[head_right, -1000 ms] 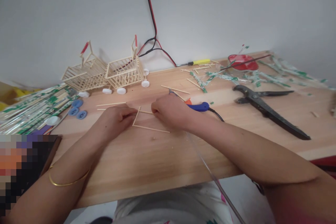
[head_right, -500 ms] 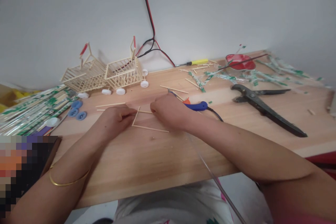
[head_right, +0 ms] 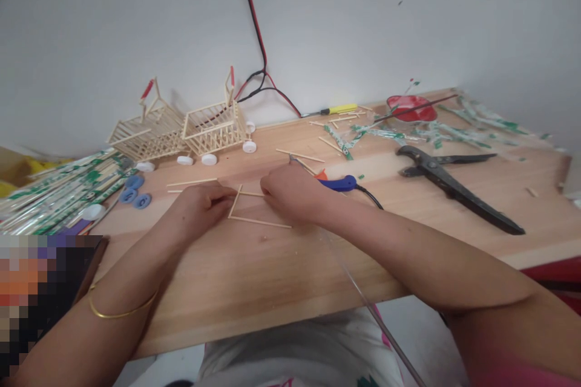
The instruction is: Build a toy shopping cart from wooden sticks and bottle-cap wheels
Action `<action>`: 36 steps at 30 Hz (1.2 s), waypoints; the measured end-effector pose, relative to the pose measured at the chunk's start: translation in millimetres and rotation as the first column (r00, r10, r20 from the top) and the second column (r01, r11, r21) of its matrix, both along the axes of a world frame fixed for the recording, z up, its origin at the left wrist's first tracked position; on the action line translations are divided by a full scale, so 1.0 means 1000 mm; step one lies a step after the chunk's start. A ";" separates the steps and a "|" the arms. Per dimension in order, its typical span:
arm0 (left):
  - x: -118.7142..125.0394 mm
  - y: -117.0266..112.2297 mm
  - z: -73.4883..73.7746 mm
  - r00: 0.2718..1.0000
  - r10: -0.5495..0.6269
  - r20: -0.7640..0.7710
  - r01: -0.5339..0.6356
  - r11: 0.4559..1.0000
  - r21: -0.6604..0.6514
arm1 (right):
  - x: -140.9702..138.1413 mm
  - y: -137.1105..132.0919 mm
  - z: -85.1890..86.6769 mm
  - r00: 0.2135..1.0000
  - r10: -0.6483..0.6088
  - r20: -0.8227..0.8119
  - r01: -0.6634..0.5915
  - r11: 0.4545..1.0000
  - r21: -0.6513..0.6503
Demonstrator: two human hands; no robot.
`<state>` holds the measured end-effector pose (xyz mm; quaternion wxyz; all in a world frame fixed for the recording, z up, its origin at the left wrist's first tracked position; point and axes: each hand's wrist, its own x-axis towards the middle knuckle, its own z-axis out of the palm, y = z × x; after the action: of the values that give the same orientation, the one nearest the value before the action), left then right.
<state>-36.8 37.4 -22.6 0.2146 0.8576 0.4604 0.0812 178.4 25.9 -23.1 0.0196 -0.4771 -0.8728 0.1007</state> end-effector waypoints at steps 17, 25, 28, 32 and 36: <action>-0.002 0.001 -0.002 0.999 -0.041 -0.006 0.041 0.999 0.025 | 0.002 0.001 -0.003 0.999 0.012 -0.052 -0.012 1.000 0.001; -0.002 0.002 -0.003 0.998 -0.051 -0.028 0.051 0.998 0.025 | 0.002 0.001 0.006 0.999 0.002 -0.039 -0.002 1.000 -0.020; -0.004 0.003 -0.004 0.998 -0.050 -0.028 0.050 0.998 0.029 | 0.013 0.001 0.015 0.994 -0.061 -0.095 0.061 0.998 0.000; -0.005 0.003 -0.005 0.999 -0.051 0.002 0.050 0.998 0.030 | 0.035 0.000 0.025 0.973 -0.128 -0.191 0.135 0.990 0.027; -0.003 0.002 -0.003 0.999 -0.044 -0.001 0.044 0.999 0.019 | 0.048 -0.002 0.030 0.976 -0.120 -0.180 0.117 0.993 -0.026</action>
<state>-40.2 39.6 -26.0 0.2080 0.8695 0.4408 0.0804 226.0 24.3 6.7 0.1013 -0.5174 -0.8365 0.1491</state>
